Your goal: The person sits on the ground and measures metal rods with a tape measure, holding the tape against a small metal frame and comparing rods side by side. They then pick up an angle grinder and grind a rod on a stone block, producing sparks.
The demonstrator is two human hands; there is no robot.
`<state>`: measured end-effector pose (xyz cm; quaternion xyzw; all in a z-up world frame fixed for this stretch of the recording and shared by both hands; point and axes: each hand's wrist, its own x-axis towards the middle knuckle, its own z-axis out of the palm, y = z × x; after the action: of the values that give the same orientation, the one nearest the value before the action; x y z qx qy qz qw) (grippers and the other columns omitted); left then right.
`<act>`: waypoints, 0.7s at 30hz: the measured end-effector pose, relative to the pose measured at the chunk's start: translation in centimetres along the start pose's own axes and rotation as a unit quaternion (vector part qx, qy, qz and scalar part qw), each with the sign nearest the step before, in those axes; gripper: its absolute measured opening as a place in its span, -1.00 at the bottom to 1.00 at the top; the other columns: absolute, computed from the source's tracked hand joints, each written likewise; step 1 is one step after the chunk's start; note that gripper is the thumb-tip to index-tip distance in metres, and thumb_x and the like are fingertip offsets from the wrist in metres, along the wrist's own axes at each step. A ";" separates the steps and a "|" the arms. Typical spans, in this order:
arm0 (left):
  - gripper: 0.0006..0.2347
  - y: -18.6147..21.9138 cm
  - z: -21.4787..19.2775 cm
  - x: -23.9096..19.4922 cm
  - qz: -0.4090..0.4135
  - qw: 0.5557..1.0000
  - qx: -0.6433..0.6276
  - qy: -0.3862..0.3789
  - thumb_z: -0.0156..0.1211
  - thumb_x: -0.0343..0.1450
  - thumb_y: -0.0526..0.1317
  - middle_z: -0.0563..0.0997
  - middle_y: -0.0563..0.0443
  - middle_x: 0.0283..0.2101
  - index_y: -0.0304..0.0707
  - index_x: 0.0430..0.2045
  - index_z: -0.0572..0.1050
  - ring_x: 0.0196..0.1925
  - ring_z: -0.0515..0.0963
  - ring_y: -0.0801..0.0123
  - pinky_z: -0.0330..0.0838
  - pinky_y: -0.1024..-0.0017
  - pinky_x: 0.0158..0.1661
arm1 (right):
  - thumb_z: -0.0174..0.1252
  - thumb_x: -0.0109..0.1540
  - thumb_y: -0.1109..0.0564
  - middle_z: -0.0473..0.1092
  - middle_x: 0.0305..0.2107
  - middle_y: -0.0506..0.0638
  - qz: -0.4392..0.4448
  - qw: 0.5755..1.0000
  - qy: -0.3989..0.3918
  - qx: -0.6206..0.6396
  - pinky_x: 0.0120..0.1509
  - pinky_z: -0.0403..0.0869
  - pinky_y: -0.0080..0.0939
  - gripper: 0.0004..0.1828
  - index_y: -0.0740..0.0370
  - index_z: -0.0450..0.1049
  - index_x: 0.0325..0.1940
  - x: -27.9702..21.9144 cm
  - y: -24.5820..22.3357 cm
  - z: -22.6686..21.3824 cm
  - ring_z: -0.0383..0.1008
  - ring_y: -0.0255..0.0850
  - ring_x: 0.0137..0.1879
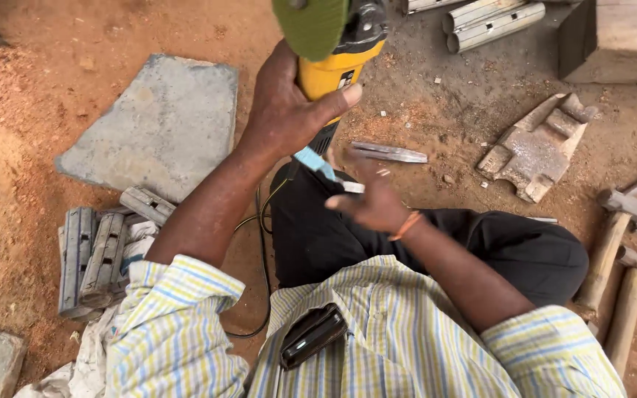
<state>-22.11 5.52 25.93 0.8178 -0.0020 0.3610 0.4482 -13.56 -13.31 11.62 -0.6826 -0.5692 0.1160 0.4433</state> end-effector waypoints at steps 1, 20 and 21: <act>-0.47 0.9 0.3 0.2 0.018 1.000 -0.024 0.010 0.51 0.45 -0.07 0.60 -0.12 0.07 -0.34 0.18 0.34 0.13 0.66 0.25 0.64 0.23 0.15 | 0.32 0.21 -0.07 0.48 -0.02 0.25 0.056 0.993 -0.076 0.073 0.19 0.49 0.01 -0.29 0.28 0.25 0.33 0.0 0.3 2.4 0.55 0.12 0.09; -0.59 -2.7 0.9 1.2 0.048 0.868 -0.430 0.246 0.25 0.63 -0.06 0.57 -0.27 0.02 -0.46 0.18 0.33 -0.07 0.61 -0.02 0.59 0.01 -0.04 | 0.41 0.13 -0.08 0.48 0.12 0.21 0.050 0.998 0.006 0.040 0.11 0.54 -0.06 -0.31 0.27 0.41 0.25 -2.9 -1.2 -9.8 0.57 -0.02 0.11; -0.60 -2.2 2.7 2.7 0.018 0.859 -0.477 0.186 0.28 0.59 -0.09 0.58 -0.25 -0.11 -0.48 0.10 0.35 -0.14 0.65 0.05 0.63 0.05 -0.11 | 0.31 0.25 0.00 0.38 0.24 0.21 0.009 0.993 0.048 0.112 0.27 0.49 -0.06 -0.29 0.30 0.25 0.40 -2.3 -1.6 -10.6 0.47 -0.03 0.26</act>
<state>-17.80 5.70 25.01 0.4216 -0.1057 0.4692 0.7687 -8.34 -20.40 18.22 -0.6385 -0.5250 0.1499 0.5425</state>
